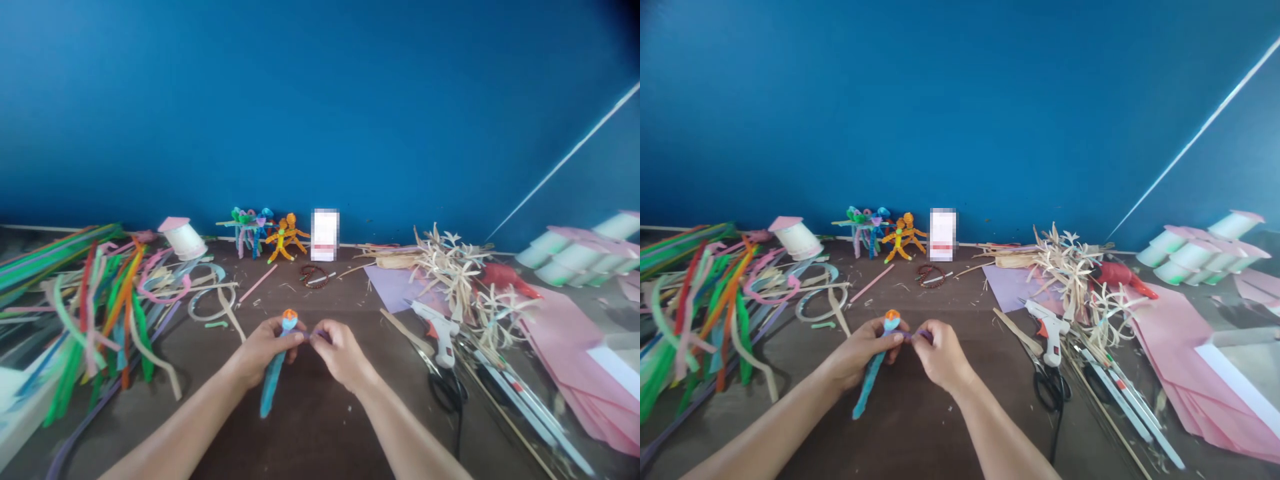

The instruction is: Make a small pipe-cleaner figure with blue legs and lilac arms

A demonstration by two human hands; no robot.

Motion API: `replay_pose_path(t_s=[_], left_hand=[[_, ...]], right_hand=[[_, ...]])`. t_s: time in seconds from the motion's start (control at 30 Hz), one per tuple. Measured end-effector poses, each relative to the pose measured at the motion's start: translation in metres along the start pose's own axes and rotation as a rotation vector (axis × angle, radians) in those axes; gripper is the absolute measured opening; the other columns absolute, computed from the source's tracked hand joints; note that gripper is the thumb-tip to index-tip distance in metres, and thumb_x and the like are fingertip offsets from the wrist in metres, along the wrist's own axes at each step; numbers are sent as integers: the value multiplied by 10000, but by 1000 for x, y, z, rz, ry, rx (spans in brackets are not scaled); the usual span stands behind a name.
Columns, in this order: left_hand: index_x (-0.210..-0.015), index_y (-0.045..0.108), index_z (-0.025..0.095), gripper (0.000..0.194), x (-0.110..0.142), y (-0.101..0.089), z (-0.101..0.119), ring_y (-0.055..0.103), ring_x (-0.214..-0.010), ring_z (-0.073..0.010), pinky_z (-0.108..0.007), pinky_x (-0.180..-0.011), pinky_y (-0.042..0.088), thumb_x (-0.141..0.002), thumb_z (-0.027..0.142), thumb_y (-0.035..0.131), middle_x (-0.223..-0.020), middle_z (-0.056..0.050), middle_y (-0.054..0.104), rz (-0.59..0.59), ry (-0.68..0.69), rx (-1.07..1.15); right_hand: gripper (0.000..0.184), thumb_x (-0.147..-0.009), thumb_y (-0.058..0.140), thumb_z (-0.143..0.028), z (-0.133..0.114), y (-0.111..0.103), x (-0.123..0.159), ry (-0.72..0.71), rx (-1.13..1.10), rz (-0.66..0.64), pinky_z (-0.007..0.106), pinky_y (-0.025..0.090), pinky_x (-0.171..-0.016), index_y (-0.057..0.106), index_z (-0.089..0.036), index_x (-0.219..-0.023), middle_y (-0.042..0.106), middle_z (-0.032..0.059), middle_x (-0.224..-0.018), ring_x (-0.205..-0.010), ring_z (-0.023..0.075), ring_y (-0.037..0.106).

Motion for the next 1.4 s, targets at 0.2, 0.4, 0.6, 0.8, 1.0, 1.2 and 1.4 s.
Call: replay_pose_path(t_s=[0.2,0.4,0.6,0.8,1.0,1.2,1.4], left_hand=[[-862,613,120,266,0,8,-7,420,-450,-40,-160,-410,350,-614,204,659,-645,-1,557,-67,-84,162],[-693,618,99,181,-2,7,-10,303,-367,-16,-128,-339,212,-632,267,643,-430,61,413,-13,-57,44],[-729,611,100,226,-3,3,-9,327,-361,-21,-139,-320,235,-611,290,641,-536,7,547,85,-51,28],[-815,614,105,325,-6,-11,-6,310,-334,-39,-145,-318,229,-577,319,670,-369,90,377,240,17,21],[-759,616,108,277,-10,-24,-2,336,-370,-46,-160,-356,263,-585,317,667,-393,79,396,310,122,94],[-797,620,116,283,-10,-16,-1,353,-377,-42,-159,-369,264,-599,315,658,-420,73,415,183,132,130],[-795,632,103,319,-7,-9,1,337,-370,-40,-165,-367,256,-622,371,639,-424,68,411,120,155,110]], right_hand=[[158,-726,488,-250,9,-2,-5,30,-68,67,198,273,-465,539,-151,-614,416,-41,-513,-493,86,365],[179,-719,526,-296,18,7,-5,163,-316,-39,198,167,-380,557,-147,-625,329,-77,-437,-385,50,246],[199,-722,518,-319,17,4,-7,179,-397,-73,178,211,-357,553,-139,-644,429,-61,-481,-357,35,318],[182,-684,567,-231,12,-1,-7,52,-287,-29,205,411,-479,570,-142,-843,548,-19,-625,-489,86,508],[184,-734,540,-298,4,-2,-4,16,-160,-88,244,456,-573,607,-134,-785,622,33,-666,-601,152,601],[233,-745,521,-331,-2,-17,-7,-41,18,68,250,440,-603,653,-139,-743,656,47,-681,-643,171,588],[217,-739,529,-334,-24,0,-1,-87,69,25,220,430,-581,633,-150,-792,655,31,-706,-623,147,582]])
Point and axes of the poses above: each hand's wrist, its own x-axis away from the middle knuckle, its own y-axis out of the palm, z = x × y, the point moved 6 cm from there along -x, towards the middle knuckle
